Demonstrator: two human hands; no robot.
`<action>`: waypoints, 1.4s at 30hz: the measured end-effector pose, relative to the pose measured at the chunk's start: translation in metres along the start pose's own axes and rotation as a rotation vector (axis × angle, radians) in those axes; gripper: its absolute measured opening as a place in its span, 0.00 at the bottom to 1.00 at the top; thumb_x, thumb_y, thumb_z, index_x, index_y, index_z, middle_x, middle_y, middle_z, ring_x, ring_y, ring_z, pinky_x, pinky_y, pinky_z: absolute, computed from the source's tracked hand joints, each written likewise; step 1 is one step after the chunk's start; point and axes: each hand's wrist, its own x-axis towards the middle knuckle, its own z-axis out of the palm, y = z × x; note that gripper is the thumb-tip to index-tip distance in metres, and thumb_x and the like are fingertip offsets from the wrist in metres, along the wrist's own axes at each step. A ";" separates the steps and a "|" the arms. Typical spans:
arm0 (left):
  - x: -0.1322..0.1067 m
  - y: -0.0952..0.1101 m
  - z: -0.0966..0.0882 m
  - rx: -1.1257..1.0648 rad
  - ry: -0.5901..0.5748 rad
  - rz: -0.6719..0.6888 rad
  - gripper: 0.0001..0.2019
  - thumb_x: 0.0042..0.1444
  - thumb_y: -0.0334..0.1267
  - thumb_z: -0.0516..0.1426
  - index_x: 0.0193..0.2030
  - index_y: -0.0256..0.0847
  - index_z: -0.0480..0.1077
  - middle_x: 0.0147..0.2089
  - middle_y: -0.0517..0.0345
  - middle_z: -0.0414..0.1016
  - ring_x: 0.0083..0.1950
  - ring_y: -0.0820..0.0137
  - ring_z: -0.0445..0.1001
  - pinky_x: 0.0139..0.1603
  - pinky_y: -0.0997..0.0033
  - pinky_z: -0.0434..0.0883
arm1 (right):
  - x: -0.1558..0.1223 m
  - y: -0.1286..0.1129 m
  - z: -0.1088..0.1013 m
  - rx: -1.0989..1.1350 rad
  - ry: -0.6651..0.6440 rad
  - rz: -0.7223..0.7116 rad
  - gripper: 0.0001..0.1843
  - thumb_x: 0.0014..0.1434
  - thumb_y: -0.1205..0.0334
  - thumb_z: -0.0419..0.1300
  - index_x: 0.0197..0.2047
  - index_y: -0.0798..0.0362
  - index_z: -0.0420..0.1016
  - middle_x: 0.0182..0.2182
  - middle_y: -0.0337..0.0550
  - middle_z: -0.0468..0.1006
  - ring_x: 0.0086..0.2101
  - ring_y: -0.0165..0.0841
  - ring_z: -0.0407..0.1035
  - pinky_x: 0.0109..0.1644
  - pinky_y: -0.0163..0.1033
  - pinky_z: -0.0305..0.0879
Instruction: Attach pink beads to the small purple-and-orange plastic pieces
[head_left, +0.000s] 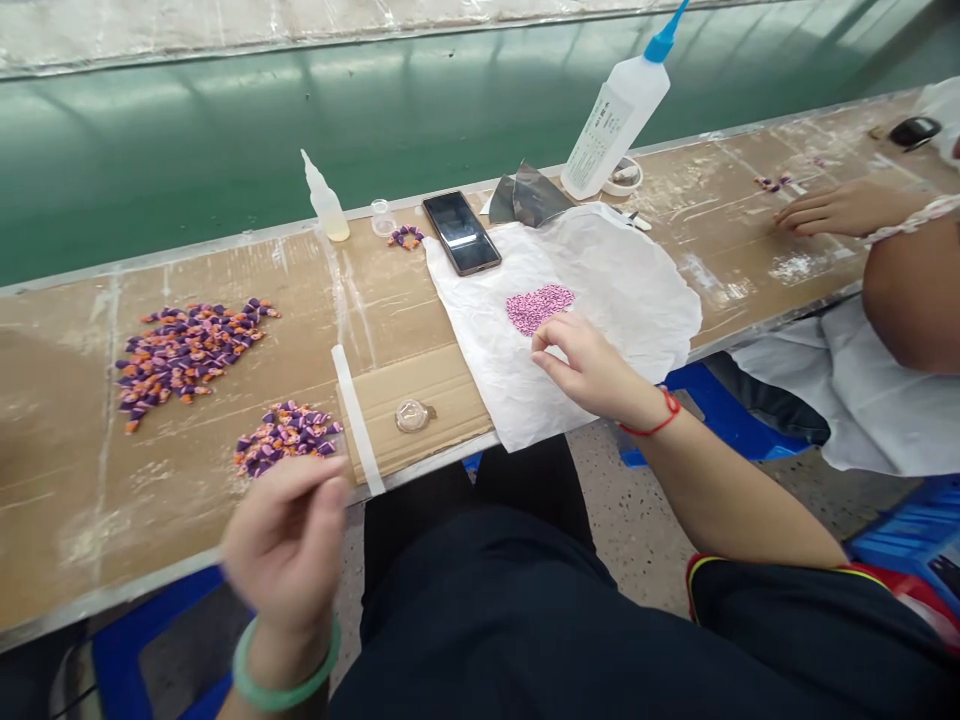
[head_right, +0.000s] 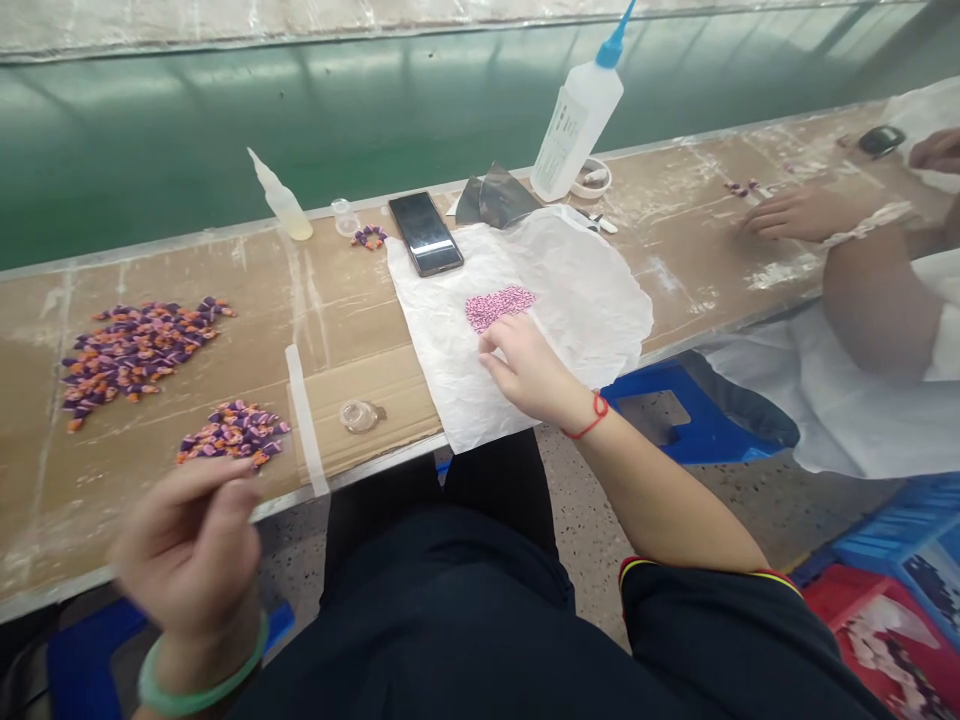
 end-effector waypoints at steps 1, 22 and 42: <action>0.002 0.006 0.010 -0.021 -0.032 0.000 0.10 0.50 0.43 0.65 0.36 0.42 0.77 0.24 0.60 0.76 0.24 0.66 0.74 0.24 0.70 0.71 | -0.001 -0.011 -0.002 0.076 -0.021 -0.021 0.06 0.63 0.66 0.53 0.33 0.49 0.63 0.33 0.44 0.71 0.37 0.39 0.64 0.45 0.46 0.61; 0.006 0.022 0.058 -0.418 -0.508 -0.216 0.16 0.61 0.46 0.59 0.26 0.39 0.72 0.20 0.61 0.70 0.19 0.77 0.61 0.21 0.75 0.61 | -0.017 -0.102 -0.002 0.111 0.065 -0.353 0.08 0.64 0.72 0.52 0.36 0.50 0.60 0.36 0.45 0.68 0.40 0.39 0.62 0.44 0.46 0.62; 0.004 0.030 0.052 -0.204 -0.391 0.183 0.12 0.62 0.30 0.53 0.27 0.41 0.62 0.23 0.66 0.62 0.25 0.76 0.60 0.27 0.75 0.60 | -0.019 -0.112 -0.009 0.497 -0.079 -0.090 0.07 0.63 0.70 0.54 0.33 0.52 0.68 0.28 0.37 0.73 0.29 0.28 0.66 0.33 0.34 0.63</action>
